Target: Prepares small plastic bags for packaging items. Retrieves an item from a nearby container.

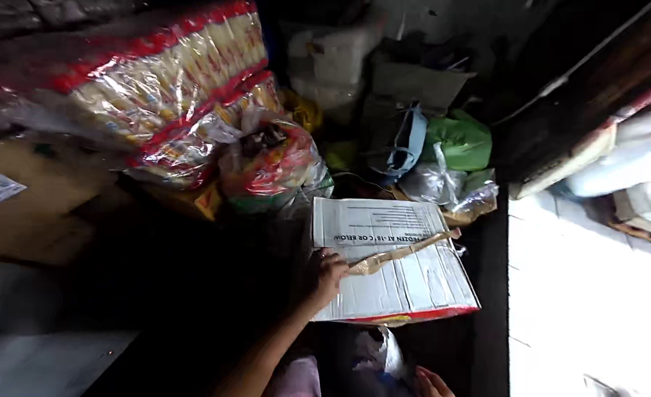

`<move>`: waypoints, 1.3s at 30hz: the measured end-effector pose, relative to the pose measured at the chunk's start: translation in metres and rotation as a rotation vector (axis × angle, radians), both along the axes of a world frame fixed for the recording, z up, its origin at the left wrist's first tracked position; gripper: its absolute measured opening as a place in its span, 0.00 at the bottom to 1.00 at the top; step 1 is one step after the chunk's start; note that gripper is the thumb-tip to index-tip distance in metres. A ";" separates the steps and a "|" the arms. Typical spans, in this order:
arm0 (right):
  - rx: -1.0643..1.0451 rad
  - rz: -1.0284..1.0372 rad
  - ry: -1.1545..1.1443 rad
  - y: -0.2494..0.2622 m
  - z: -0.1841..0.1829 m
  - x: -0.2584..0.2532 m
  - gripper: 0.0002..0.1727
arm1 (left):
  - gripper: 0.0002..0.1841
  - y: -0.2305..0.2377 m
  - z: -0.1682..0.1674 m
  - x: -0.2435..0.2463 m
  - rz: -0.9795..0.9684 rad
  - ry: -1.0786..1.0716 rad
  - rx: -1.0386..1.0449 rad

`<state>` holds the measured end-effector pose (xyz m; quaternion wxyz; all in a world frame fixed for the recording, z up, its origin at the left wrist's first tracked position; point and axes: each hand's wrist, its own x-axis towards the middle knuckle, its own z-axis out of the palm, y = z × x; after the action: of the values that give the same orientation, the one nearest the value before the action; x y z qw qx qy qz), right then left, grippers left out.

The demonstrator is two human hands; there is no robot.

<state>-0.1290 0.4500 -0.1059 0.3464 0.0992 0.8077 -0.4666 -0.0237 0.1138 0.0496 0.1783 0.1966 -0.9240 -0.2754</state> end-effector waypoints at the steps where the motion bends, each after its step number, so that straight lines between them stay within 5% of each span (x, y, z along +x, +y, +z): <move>1: -0.011 0.000 0.064 0.005 0.001 0.006 0.17 | 0.08 0.004 0.003 -0.005 -0.057 0.082 0.044; 5: -0.155 0.006 0.739 0.009 0.029 0.012 0.20 | 0.10 0.072 0.010 -0.030 -0.522 0.327 0.324; 7: -0.280 0.095 1.075 -0.004 0.057 0.000 0.25 | 0.13 0.114 0.012 -0.035 -0.659 0.205 0.478; 9: -0.394 0.264 1.167 -0.021 0.093 -0.012 0.31 | 0.12 0.143 0.016 -0.035 -0.779 0.123 0.547; 12: -0.453 0.500 1.117 -0.035 0.118 -0.023 0.16 | 0.11 0.161 0.031 -0.033 -0.890 0.230 0.751; 15: -0.360 0.581 0.987 -0.025 0.148 -0.023 0.13 | 0.14 0.137 0.060 -0.037 -0.691 0.441 1.000; 18: -0.691 0.513 0.551 -0.008 0.163 -0.018 0.19 | 0.17 0.099 0.077 -0.047 -0.380 0.532 0.551; 21: -0.920 0.615 0.108 -0.011 0.184 -0.018 0.44 | 0.13 0.110 0.067 -0.049 -0.284 0.558 0.399; 23: -0.964 0.743 0.009 -0.021 0.191 -0.018 0.35 | 0.11 0.132 0.066 -0.047 -0.275 0.638 0.447; 26: -0.818 0.782 0.144 -0.037 0.194 -0.009 0.13 | 0.09 0.150 0.075 -0.039 -0.351 0.717 0.663; 30: -0.786 0.882 0.199 -0.050 0.186 0.003 0.09 | 0.07 0.147 0.095 -0.019 -0.441 0.785 0.991; 33: -0.950 0.930 0.035 -0.069 0.200 0.011 0.11 | 0.14 0.125 0.104 -0.004 -0.325 0.797 0.798; 36: -0.843 0.742 0.257 -0.082 0.228 0.018 0.12 | 0.29 0.097 0.091 0.004 -0.360 0.662 0.490; 39: -0.784 0.545 0.409 -0.101 0.249 0.029 0.12 | 0.17 0.076 0.065 0.014 -0.314 0.591 0.511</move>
<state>-0.0999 0.3490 0.1434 0.3015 -0.3451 0.6201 -0.6367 -0.0100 0.1895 0.1146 0.3372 0.0037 -0.7538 -0.5640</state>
